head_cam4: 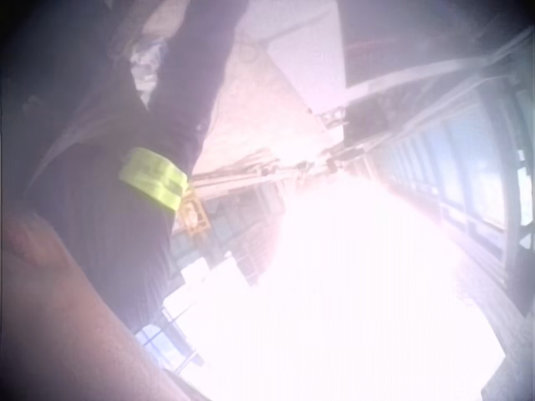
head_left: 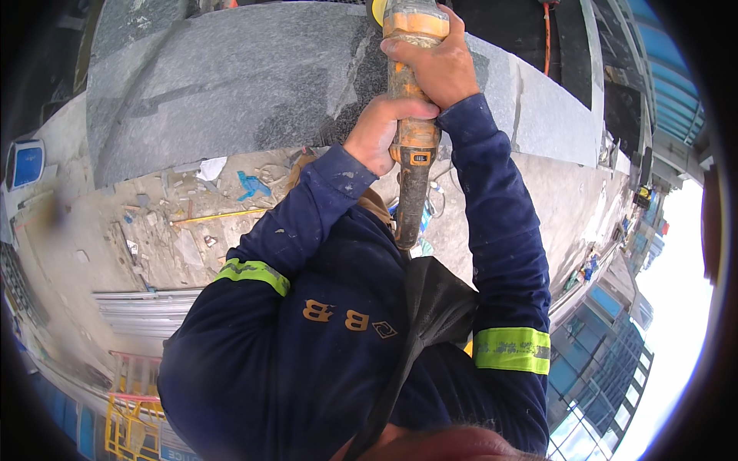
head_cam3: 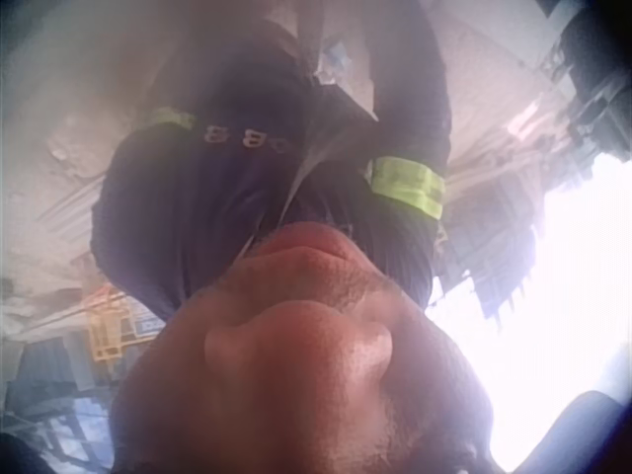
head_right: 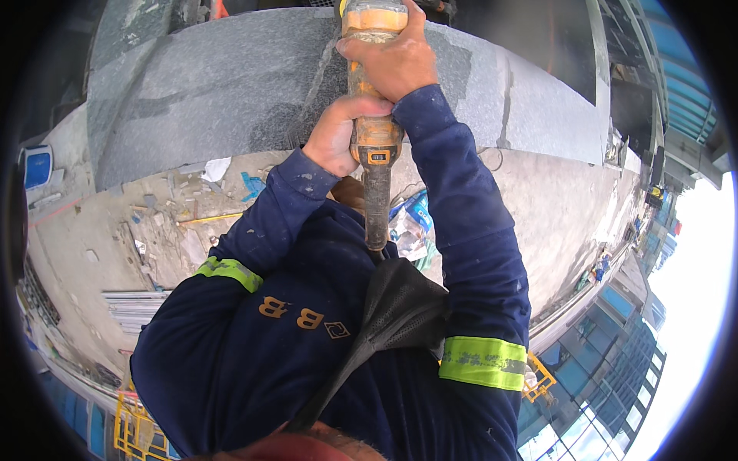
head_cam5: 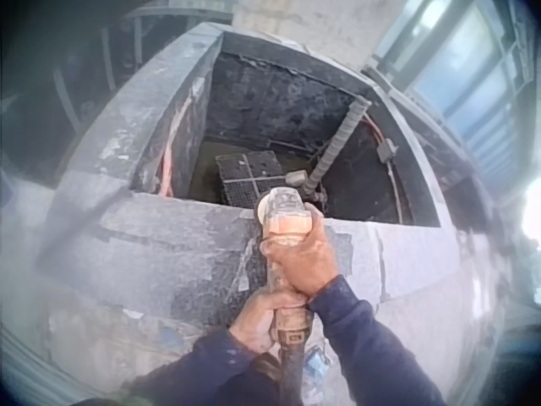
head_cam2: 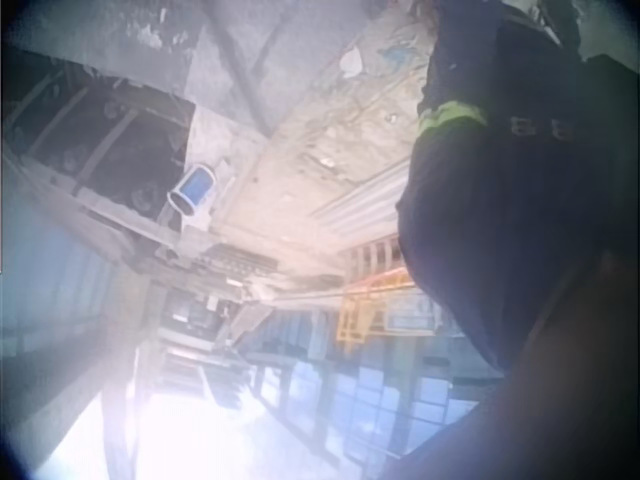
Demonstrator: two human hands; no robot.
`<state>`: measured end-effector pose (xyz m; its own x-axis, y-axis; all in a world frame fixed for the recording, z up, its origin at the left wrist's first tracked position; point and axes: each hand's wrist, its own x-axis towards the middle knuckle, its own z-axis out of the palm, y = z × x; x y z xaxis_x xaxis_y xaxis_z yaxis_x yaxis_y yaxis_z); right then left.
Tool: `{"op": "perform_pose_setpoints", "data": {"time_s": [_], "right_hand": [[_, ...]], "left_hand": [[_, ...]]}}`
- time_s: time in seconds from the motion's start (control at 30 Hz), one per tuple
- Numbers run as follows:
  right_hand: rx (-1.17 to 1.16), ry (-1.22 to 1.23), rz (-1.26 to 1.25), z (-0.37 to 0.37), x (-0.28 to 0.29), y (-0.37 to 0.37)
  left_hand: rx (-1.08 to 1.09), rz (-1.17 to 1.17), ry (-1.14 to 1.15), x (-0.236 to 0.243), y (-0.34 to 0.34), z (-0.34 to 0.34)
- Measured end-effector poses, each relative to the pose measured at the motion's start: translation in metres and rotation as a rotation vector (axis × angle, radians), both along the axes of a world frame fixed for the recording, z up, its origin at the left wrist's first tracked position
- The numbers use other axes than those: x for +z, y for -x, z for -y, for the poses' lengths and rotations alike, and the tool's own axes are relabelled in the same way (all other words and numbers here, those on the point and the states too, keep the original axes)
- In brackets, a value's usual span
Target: The person uses an angle grinder to smooth a large gray stone slab. They hold the tool with both hands and move it across the surface, creating dust. The person occasionally pauses to wipe the surface with their hand.
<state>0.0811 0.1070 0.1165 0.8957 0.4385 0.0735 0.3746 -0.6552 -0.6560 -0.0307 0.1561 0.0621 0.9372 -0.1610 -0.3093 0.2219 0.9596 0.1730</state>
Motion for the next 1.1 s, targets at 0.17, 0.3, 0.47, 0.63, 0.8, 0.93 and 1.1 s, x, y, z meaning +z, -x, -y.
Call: {"op": "perform_pose_setpoints", "data": {"time_s": [0.17, 0.3, 0.47, 0.63, 0.8, 0.93, 1.1], "right_hand": [[-0.081, 0.07, -0.114, 0.026, 0.008, -0.006], [-0.148, 0.043, -0.123, 0.046, 0.015, -0.013], [-0.197, 0.041, -0.094, 0.064, 0.015, -0.02], [-0.267, 0.043, -0.113, 0.077, 0.012, -0.027], [-0.309, -0.182, -0.218, 0.086, 0.027, -0.01], [-0.34, -0.243, -0.138, 0.098, 0.039, 0.004], [-0.299, -0.396, -0.224, 0.164, 0.05, 0.024]], "left_hand": [[-0.107, 0.048, -0.032, -0.002, -0.013, 0.017], [-0.162, 0.062, 0.014, -0.001, -0.027, 0.034], [-0.196, 0.024, 0.062, -0.001, -0.038, 0.047], [-0.242, 0.061, 0.001, 0.001, -0.046, 0.05], [-0.206, 0.252, -0.218, 0.004, -0.045, 0.05], [-0.202, 0.379, -0.27, 0.008, -0.05, 0.056], [-0.167, 0.494, -0.46, 0.006, -0.061, 0.061]]}}
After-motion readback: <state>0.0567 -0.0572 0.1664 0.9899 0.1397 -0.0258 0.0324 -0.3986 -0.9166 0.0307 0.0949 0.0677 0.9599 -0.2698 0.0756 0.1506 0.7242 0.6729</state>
